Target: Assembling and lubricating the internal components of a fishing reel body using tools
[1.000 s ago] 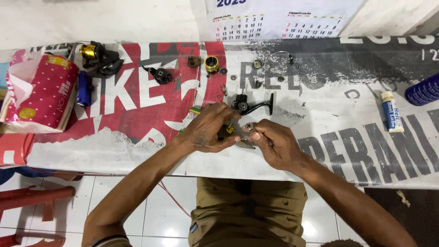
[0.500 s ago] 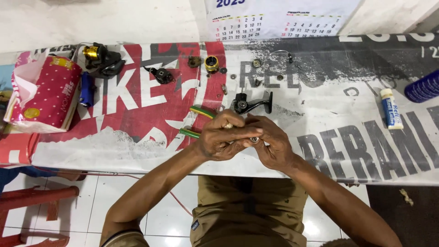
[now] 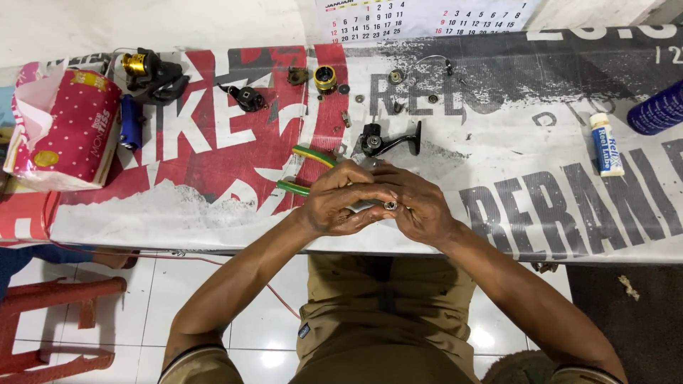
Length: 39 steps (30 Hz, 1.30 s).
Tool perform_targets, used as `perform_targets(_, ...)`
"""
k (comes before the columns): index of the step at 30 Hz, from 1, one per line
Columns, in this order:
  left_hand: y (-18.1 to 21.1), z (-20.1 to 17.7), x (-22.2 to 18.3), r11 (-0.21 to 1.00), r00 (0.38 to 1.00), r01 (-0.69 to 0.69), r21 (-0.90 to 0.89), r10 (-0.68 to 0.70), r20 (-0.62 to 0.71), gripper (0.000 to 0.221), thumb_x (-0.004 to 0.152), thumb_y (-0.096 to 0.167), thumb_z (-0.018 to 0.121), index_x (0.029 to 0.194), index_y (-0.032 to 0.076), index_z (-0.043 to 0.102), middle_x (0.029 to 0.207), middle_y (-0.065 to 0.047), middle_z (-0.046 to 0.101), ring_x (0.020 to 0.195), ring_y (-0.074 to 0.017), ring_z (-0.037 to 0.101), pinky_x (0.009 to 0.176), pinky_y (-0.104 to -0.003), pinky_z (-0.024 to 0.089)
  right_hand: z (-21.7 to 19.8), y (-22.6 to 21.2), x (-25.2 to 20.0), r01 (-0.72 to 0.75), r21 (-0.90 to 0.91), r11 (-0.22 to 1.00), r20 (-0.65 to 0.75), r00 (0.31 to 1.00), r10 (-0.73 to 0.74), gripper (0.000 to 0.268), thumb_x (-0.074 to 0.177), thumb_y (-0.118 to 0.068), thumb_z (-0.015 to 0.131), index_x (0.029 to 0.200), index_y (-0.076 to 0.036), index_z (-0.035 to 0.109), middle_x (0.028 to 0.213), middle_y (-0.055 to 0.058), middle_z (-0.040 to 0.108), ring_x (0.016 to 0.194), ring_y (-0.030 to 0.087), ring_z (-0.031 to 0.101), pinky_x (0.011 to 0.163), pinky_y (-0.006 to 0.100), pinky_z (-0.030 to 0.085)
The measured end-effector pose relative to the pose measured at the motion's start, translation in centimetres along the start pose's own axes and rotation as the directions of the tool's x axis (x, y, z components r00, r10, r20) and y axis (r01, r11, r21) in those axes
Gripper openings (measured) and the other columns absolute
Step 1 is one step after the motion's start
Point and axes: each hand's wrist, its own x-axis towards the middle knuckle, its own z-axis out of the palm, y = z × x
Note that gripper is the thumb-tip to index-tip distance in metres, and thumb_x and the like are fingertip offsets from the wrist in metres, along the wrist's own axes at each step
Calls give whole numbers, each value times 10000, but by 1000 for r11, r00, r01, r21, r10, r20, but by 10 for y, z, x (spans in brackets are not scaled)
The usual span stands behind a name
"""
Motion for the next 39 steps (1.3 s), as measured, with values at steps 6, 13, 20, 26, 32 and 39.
perform_targets(6, 0, -1, -8, 998, 999, 23, 51, -21, -33, 165, 866, 101, 841, 994, 10, 794, 898, -90, 582, 650, -167, 569, 607, -288, 530, 4, -3, 3, 2, 4, 1000, -23, 1000, -1, 245, 958, -62, 692, 1115, 122, 731, 1013, 280, 741, 968, 447, 741, 848, 580, 598)
perform_targets(13, 7, -3, -9, 997, 998, 57, 54, -57, 6, 176, 876, 89, 828, 1033, 20, 786, 912, -101, 584, 661, -199, 589, 627, -325, 547, 6, -7, 5, 1, -9, 1000, -16, 1000, -1, 234, 966, -75, 675, 1106, 103, 736, 1009, 265, 746, 967, 444, 744, 858, 583, 598)
perform_targets(20, 9, -7, -10, 998, 997, 26, 49, -29, 70, 167, 962, 56, 720, 1112, 1, 770, 927, -108, 544, 665, -198, 554, 632, -334, 534, 6, -3, 0, 14, 18, 1000, -28, 1000, -13, 189, 999, -43, 628, 1084, 99, 721, 1007, 252, 743, 952, 417, 741, 832, 557, 602)
perform_targets(26, 6, -11, -12, 998, 995, 19, 54, -24, 98, 173, 948, 61, 735, 1104, -1, 773, 932, -106, 556, 646, -201, 562, 607, -324, 528, 6, -9, 4, -1, -30, 1000, -9, 1000, 1, 238, 1025, -90, 599, 1095, 89, 739, 994, 240, 734, 946, 406, 739, 857, 550, 596)
perform_targets(32, 8, -16, -12, 994, 991, 74, 81, -83, 107, 204, 930, 103, 775, 1121, 33, 780, 972, -91, 591, 665, -199, 613, 617, -323, 552, 5, -6, 2, -7, -51, 999, 8, 1000, 8, 259, 1023, -97, 601, 1096, 109, 740, 984, 253, 727, 919, 419, 735, 858, 564, 589)
perform_targets(39, 7, -18, -17, 987, 995, 58, 152, -69, 69, 212, 929, 156, 790, 1117, 58, 780, 946, -75, 566, 683, -203, 594, 642, -331, 548, 7, -3, 3, 23, -61, 998, 17, 1000, -22, 237, 1024, -88, 596, 1048, 99, 739, 979, 251, 715, 908, 443, 718, 817, 551, 591)
